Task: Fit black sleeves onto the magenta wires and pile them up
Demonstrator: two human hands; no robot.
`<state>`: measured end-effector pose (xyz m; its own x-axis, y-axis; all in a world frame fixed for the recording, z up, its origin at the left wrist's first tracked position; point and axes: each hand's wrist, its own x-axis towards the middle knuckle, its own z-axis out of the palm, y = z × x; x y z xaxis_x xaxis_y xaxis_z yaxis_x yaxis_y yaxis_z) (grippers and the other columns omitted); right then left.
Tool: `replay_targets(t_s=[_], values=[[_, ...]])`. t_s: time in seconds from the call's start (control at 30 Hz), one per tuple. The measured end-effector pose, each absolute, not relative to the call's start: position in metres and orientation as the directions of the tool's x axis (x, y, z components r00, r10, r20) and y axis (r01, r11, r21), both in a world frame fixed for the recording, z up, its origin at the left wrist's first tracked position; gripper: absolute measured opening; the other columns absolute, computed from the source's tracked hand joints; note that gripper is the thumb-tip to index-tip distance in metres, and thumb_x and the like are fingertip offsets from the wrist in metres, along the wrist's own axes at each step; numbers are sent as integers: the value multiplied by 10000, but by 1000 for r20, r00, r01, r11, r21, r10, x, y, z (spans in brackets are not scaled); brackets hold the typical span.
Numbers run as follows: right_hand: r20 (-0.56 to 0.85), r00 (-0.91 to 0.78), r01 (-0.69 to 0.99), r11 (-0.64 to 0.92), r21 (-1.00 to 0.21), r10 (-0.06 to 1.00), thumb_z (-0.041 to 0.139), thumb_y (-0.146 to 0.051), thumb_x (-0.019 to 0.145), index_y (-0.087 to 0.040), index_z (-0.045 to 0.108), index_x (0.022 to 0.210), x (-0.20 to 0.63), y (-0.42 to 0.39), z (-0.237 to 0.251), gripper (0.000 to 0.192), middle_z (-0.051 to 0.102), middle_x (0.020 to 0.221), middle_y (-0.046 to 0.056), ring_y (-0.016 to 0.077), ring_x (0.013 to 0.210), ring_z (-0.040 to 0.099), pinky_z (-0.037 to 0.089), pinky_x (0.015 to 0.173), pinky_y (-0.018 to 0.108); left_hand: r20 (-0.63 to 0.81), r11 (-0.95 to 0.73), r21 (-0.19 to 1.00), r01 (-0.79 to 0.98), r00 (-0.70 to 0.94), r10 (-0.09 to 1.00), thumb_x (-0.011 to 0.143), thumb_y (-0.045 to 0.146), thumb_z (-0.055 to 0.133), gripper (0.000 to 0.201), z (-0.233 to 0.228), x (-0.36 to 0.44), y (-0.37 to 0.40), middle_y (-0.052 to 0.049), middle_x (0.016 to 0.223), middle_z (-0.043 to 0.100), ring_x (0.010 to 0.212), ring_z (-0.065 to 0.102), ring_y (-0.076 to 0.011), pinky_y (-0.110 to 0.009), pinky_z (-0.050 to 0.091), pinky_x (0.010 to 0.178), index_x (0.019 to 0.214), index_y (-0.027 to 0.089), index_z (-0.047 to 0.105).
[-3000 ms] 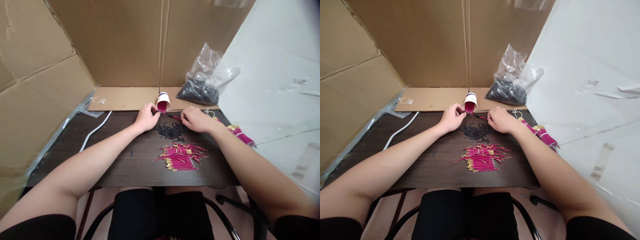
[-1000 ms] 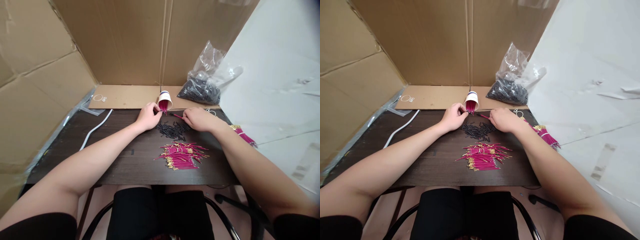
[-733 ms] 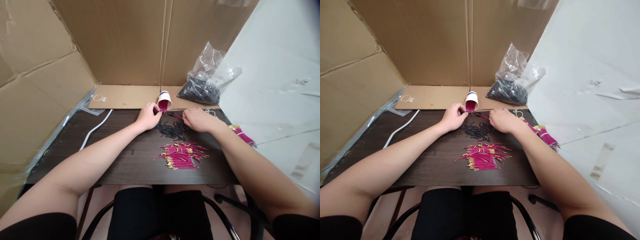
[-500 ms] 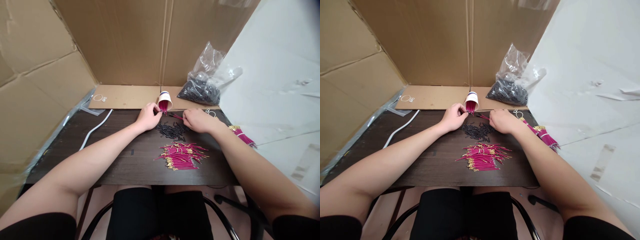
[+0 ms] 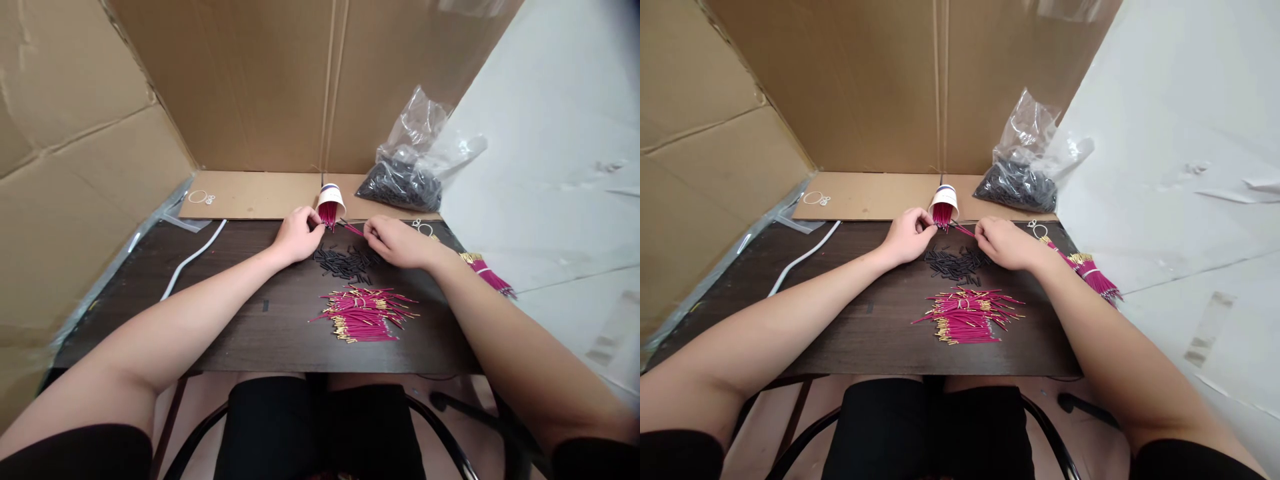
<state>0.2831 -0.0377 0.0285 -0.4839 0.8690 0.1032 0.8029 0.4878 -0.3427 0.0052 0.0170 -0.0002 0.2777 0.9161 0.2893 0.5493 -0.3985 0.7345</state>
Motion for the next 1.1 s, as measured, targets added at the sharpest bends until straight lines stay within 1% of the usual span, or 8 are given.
replay_targets(t_s=[0.13,0.3,0.43,0.53,0.63,0.77,0.97,1.1], values=[[144,-460,750,470,-467,876,482,-317,1081,-222,552,964,271,-44,30,167,662,914,89,228,776,546,429,756,383,285,-410,801,436,326,902,892,168,778,74,2,9,9,-63,921,759,762,569,-163,-332,460,764,963,158,757],[146,-452,703,452,-549,880,470,-345,1093,-220,576,997,264,-45,26,190,656,897,69,219,765,528,427,735,372,181,-303,929,214,451,874,871,228,843,253,5,18,-2,-70,903,783,681,540,-139,-318,418,689,1105,132,827],[152,-472,681,469,-563,868,474,-362,1095,-223,576,1001,262,-45,24,196,657,900,69,225,783,536,446,748,376,116,-178,981,80,493,862,856,234,885,242,7,20,-4,-107,983,825,819,692,-172,-361,531,837,1068,128,837],[155,-482,669,476,-571,863,460,-373,1108,-228,561,991,259,-46,25,212,667,913,72,224,788,535,455,758,378,88,-133,989,57,489,868,855,237,890,210,7,20,-2,-115,1027,840,921,744,-198,-402,566,947,1037,140,850],[155,-490,656,481,-581,858,460,-369,1109,-230,547,976,257,-48,25,211,666,914,70,219,783,528,458,757,376,64,-97,994,44,490,870,859,262,893,197,6,19,-1,-117,1021,844,926,750,-203,-413,577,962,1010,141,857],[169,-486,646,483,-591,857,470,-368,1112,-222,577,1001,256,-49,27,213,683,949,78,224,826,572,474,796,382,43,-61,998,22,479,877,875,298,887,183,6,19,0,-117,966,838,885,735,-195,-395,573,919,951,136,850],[214,-388,641,429,-636,897,566,-431,1102,-203,681,1108,253,-51,31,255,746,996,80,223,827,604,474,770,373,27,-37,999,13,441,897,888,326,889,203,8,16,4,-113,946,834,787,667,-173,-374,535,821,949,137,848],[192,-369,629,396,-668,909,589,-497,1094,-206,747,1017,255,-50,29,340,744,896,53,206,765,580,446,726,364,23,-34,999,19,413,910,899,335,878,199,9,13,8,-119,962,834,764,630,-165,-371,525,810,941,143,851]])
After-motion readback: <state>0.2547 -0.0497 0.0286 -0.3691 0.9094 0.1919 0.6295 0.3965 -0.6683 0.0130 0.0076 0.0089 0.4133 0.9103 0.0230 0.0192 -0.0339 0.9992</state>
